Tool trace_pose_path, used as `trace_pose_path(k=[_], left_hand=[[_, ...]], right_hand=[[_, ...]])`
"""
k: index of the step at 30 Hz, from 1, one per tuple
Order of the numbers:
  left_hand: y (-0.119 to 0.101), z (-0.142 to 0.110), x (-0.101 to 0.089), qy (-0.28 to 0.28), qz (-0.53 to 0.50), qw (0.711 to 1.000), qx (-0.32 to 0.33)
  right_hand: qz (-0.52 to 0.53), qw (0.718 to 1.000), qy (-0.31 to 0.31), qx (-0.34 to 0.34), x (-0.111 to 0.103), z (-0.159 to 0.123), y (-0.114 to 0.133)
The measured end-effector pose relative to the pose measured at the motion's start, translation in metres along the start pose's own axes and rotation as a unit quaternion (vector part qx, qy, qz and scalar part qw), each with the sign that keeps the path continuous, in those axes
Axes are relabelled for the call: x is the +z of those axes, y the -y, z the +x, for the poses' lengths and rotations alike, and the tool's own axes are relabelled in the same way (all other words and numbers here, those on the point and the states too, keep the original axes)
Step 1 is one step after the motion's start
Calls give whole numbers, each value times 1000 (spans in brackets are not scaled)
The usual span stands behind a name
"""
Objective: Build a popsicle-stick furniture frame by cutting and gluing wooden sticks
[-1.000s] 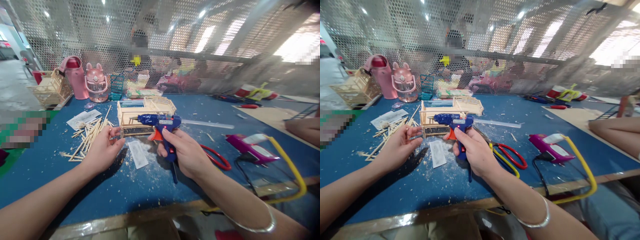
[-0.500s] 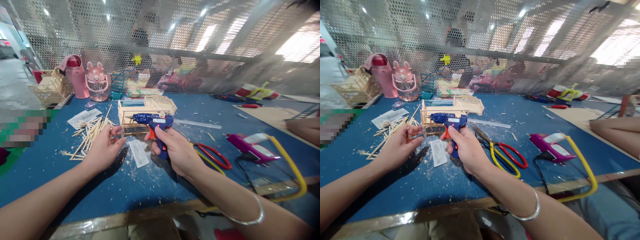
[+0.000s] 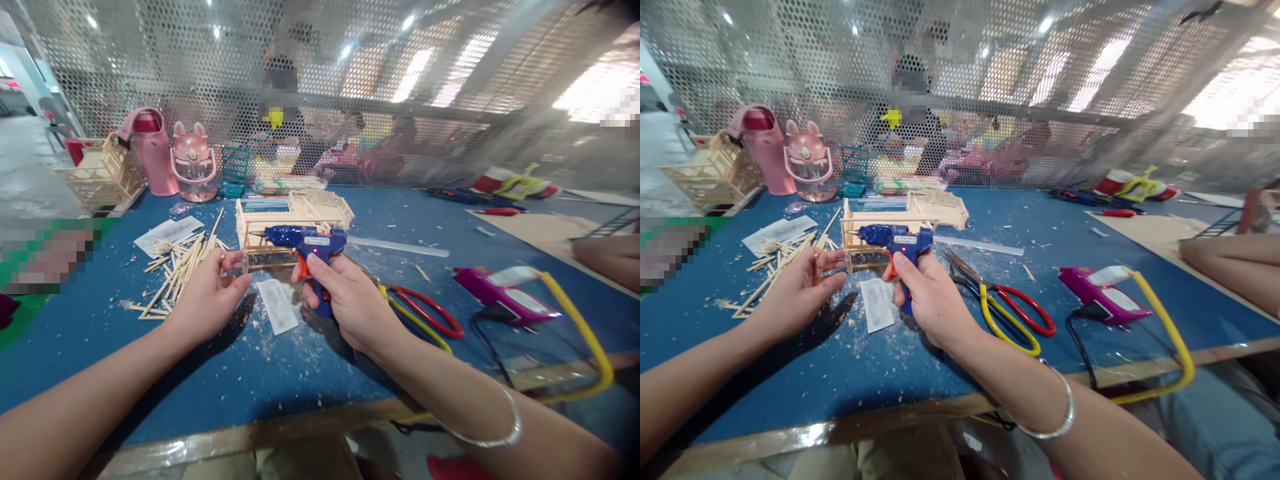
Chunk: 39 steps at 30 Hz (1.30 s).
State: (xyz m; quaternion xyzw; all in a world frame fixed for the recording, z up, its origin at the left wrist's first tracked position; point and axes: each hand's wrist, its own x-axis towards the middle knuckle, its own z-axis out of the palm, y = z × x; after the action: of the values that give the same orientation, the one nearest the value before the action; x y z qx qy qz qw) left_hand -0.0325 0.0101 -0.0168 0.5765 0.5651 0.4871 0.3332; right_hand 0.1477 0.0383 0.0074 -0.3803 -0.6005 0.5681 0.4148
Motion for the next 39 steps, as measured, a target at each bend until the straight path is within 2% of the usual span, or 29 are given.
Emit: trace_pose_path(k=[13,22,26,30,39], left_hand=[[5,2,1,10,-42,999,-3],[3,0,1,1,-24,1000,2],[3,1,1,11,-48,999,7],[1,0,0,4,-6,1000,4],[-2,0,0,-3,-6,1000,-10]], right_hand=[[-5,1000,-7,-6,2,-2,-3],[-16,1000,-1,-7,2,-2,-2],[-17,1000,-9,-21,-2,-3,0],[-19,997,-43,-53,-10,-4,2],[-90,993,-42,-56,-18,-4,-1]])
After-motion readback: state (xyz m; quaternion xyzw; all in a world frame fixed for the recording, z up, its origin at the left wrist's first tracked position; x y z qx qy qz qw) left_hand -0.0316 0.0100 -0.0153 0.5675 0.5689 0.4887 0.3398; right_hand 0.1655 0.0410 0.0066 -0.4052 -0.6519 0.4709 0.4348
